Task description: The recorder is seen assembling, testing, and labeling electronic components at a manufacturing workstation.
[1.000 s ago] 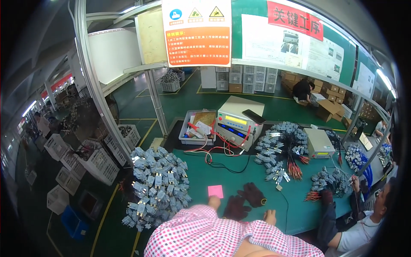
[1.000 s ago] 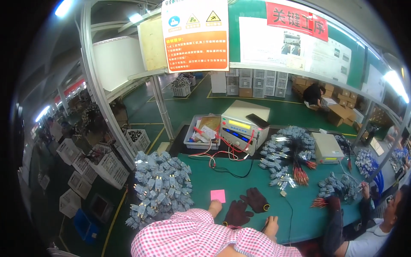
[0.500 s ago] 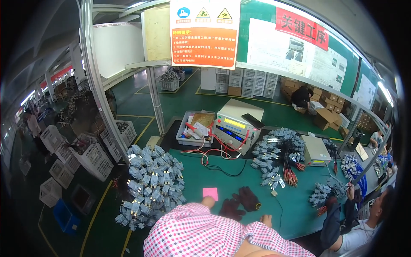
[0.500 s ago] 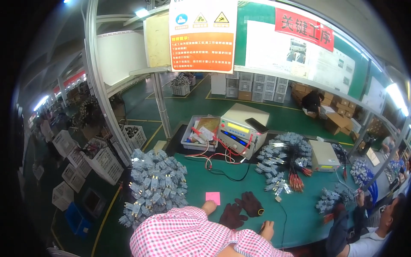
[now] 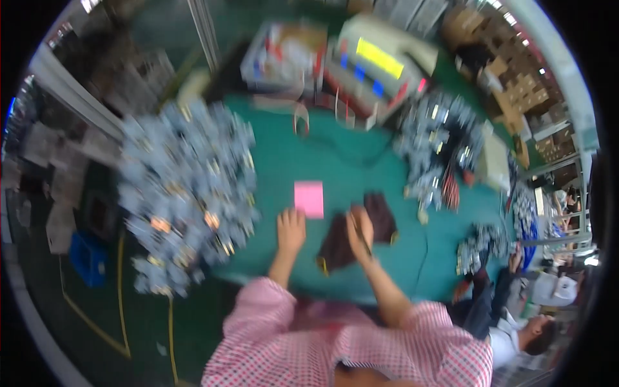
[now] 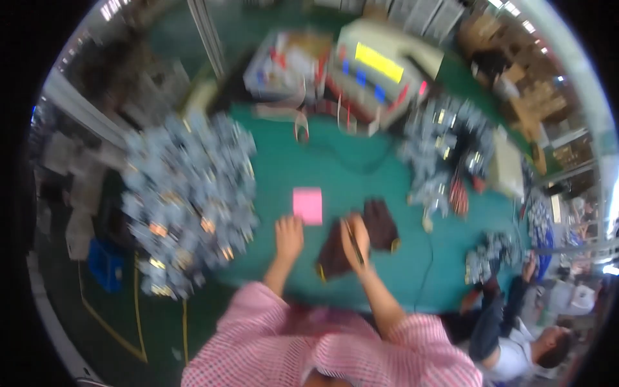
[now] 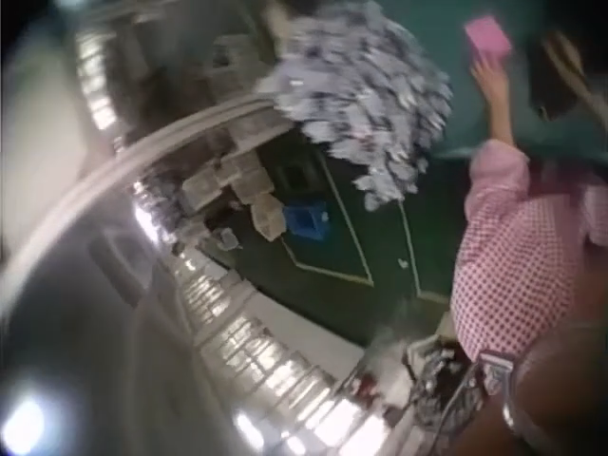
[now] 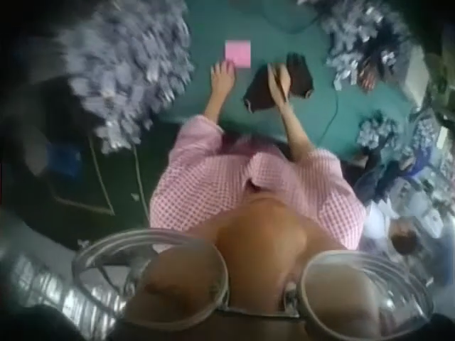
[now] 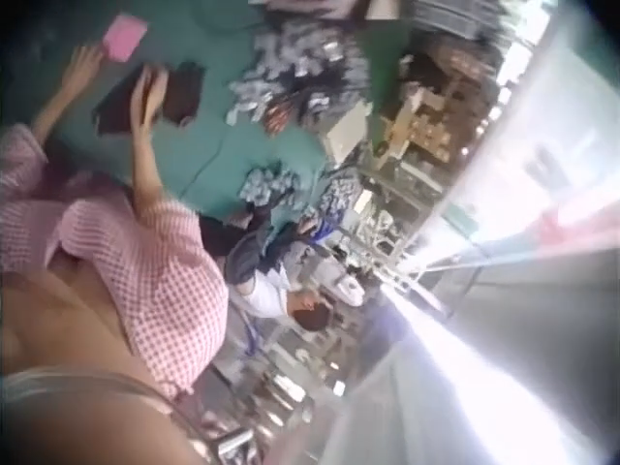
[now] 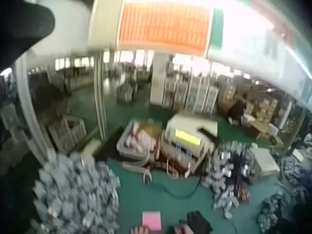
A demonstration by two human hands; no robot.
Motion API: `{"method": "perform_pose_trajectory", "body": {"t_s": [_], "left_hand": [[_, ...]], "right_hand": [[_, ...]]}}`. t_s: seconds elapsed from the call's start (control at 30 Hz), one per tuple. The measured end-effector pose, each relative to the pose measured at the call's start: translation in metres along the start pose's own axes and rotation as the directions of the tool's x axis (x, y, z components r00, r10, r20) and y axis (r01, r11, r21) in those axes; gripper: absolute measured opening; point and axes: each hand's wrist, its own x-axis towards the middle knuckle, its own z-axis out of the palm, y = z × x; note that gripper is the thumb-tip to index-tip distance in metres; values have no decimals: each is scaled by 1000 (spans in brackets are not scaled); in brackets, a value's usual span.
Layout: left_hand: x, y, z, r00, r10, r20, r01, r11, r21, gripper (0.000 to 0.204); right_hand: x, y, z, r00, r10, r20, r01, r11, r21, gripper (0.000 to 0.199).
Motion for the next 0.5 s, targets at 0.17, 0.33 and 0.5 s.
{"method": "perform_pose_trajectory", "body": {"t_s": [0.17,0.33,0.5], "left_hand": [[14,-5,-2,994,34,104,-14,982,-191,53],[-2,-7,16,994,-24,109,50,970,-236,51],[-11,-3,17,990,-51,129,84,959,-271,47]], "right_hand": [[36,31,100,961,244,129,-274,904,328,16],[24,50,143,954,300,9,-248,772,586,25],[18,55,136,973,224,-47,-185,890,417,30]]}}
